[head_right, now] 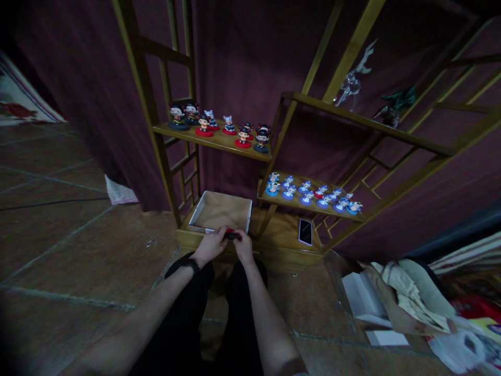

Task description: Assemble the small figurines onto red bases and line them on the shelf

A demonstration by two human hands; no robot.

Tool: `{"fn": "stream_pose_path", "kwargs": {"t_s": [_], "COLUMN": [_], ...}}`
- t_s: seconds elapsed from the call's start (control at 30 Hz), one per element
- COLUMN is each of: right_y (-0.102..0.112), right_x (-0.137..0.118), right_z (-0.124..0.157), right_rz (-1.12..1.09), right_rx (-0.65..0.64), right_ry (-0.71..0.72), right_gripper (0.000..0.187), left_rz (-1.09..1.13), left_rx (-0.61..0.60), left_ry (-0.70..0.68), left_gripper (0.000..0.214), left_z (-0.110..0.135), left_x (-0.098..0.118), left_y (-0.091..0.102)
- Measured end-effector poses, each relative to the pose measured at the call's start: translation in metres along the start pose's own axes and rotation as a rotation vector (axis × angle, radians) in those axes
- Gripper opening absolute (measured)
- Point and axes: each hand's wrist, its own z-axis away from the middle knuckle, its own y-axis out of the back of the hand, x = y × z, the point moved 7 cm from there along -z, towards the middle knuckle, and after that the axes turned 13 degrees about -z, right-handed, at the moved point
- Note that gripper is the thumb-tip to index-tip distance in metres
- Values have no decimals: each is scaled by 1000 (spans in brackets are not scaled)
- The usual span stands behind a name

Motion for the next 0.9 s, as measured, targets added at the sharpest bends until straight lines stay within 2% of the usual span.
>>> {"fn": "stream_pose_path", "kwargs": {"t_s": [0.1,0.17,0.27,0.4,0.57,0.77,0.9], "right_y": [-3,-4,-5,-10,-14,-8,-8], "right_x": [7,11,17,22,26,18,15], "right_z": [-2,-3,-4,-5,-6,-6,-4], "right_rz": [-43,-85,-152,-244,-287,-337,-373], "right_rx": [18,46,77,57,12,92,60], "right_ry": [-63,-119,-196,-263,-323,-333,-346], "right_gripper": [18,18,20,25,30,29,28], "left_rz": [439,727,987,1131,1200,1305,1361], "left_rx": [-9,-55,-165,-208,-159,-234,-227], "left_ry": [150,273,416,523,626,614,614], "left_gripper": [17,16,19,28,35,24,19], "left_z": [-9,-14,-16,-12,-5,-4,-5], "left_x": [-21,-34,-45,-51,-55,-48,-47], "left_y": [-13,-27,-48,-58,-57,-57,-57]}}
